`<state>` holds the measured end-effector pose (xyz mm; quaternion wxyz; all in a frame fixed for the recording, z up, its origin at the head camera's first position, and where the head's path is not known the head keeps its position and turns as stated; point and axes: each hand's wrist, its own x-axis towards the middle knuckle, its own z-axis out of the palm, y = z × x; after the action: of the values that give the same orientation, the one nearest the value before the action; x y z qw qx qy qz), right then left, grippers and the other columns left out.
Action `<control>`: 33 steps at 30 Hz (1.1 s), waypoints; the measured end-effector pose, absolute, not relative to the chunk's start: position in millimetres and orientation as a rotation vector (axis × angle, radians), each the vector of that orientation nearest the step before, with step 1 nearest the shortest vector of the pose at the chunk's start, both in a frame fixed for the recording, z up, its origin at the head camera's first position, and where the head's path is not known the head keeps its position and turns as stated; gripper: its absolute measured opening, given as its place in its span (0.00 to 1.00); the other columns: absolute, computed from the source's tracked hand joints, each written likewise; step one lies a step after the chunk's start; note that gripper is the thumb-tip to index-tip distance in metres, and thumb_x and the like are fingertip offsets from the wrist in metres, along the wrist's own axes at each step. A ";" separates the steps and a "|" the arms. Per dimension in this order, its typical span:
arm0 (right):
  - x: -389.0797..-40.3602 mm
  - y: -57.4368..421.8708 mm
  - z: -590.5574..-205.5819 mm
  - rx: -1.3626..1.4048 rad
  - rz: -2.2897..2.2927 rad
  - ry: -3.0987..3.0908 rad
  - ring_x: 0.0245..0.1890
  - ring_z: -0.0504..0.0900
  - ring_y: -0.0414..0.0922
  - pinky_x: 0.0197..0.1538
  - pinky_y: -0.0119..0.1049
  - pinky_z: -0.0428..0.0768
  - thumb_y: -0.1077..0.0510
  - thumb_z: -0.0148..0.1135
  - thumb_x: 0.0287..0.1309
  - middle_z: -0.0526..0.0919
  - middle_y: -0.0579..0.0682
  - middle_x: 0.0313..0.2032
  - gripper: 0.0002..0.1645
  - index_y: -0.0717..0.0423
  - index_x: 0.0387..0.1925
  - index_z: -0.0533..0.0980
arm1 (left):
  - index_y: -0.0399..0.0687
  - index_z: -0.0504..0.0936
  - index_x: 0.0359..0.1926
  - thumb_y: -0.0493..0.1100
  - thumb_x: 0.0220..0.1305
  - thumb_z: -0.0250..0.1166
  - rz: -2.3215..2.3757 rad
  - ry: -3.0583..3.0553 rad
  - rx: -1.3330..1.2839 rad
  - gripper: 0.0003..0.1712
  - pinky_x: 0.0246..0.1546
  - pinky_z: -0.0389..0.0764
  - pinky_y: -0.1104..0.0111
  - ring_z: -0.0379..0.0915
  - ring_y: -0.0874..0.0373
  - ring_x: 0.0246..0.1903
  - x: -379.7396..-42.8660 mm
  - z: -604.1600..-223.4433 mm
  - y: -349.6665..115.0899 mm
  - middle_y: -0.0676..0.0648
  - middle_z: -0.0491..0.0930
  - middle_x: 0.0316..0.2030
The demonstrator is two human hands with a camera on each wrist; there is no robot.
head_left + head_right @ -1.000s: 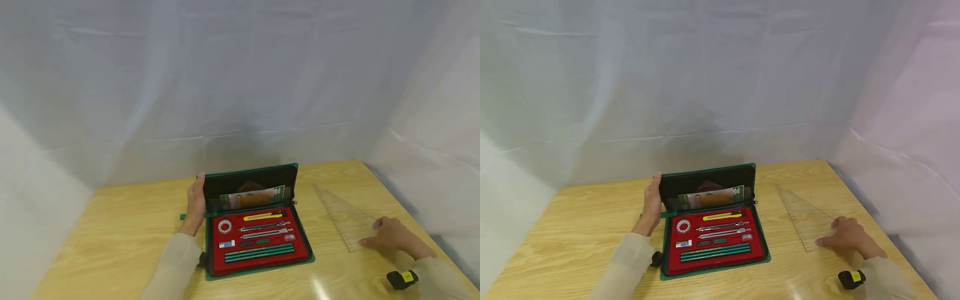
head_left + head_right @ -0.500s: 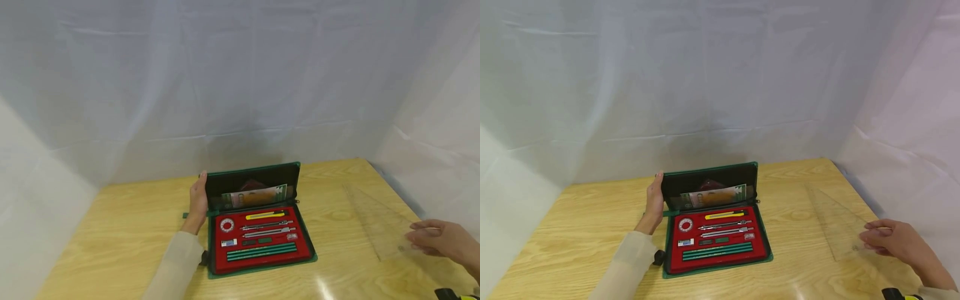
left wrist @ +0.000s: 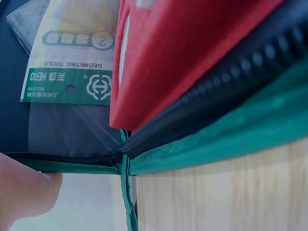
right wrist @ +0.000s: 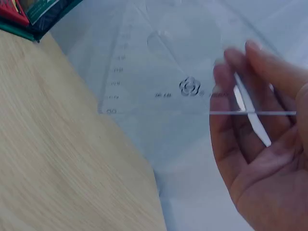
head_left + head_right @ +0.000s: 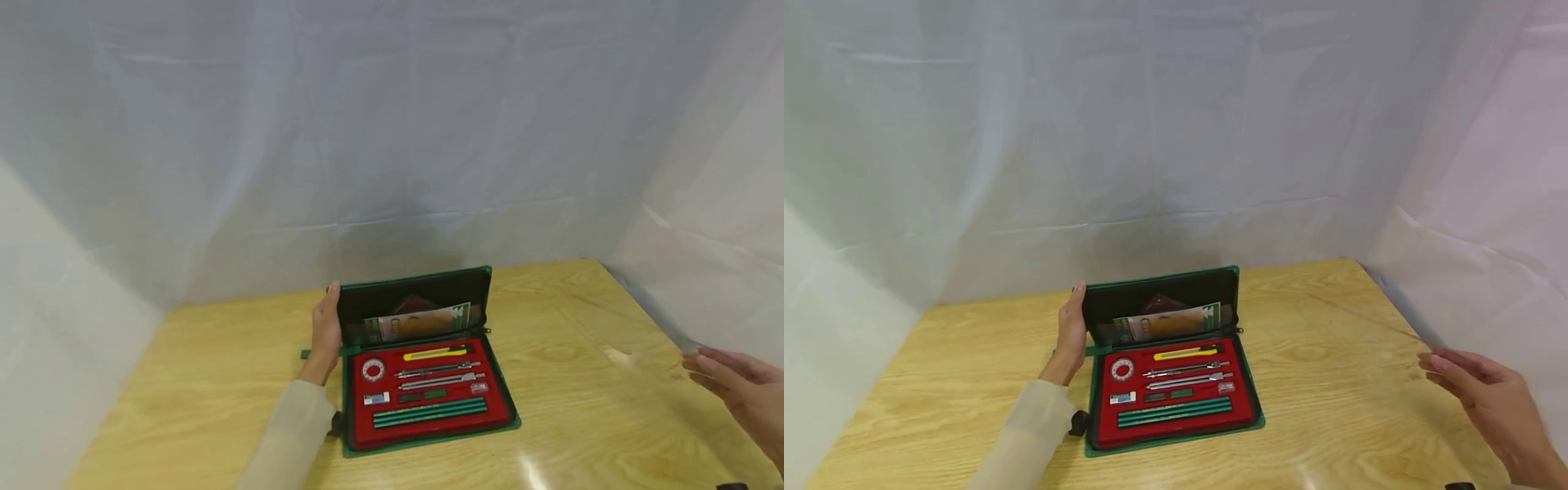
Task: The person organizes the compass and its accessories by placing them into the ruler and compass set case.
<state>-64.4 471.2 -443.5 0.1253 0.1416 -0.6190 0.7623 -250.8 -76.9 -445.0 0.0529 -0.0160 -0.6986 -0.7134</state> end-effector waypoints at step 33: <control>-157.4 333.4 -381.9 0.295 1.089 -2.368 0.34 0.78 0.28 0.39 0.20 0.71 0.63 0.66 0.57 0.84 0.38 0.34 0.08 0.57 0.40 0.80 | 0.36 0.65 0.67 0.62 0.72 0.46 -2.193 -2.067 -0.071 0.37 0.67 0.52 0.55 0.51 0.51 0.68 -244.7 -444.3 -64.7 0.43 0.59 0.69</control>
<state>-157.4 333.4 -381.9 0.2565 0.1088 -0.8726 0.4012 -244.7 -64.7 -444.3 0.0635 -0.0235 -0.6845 -0.7259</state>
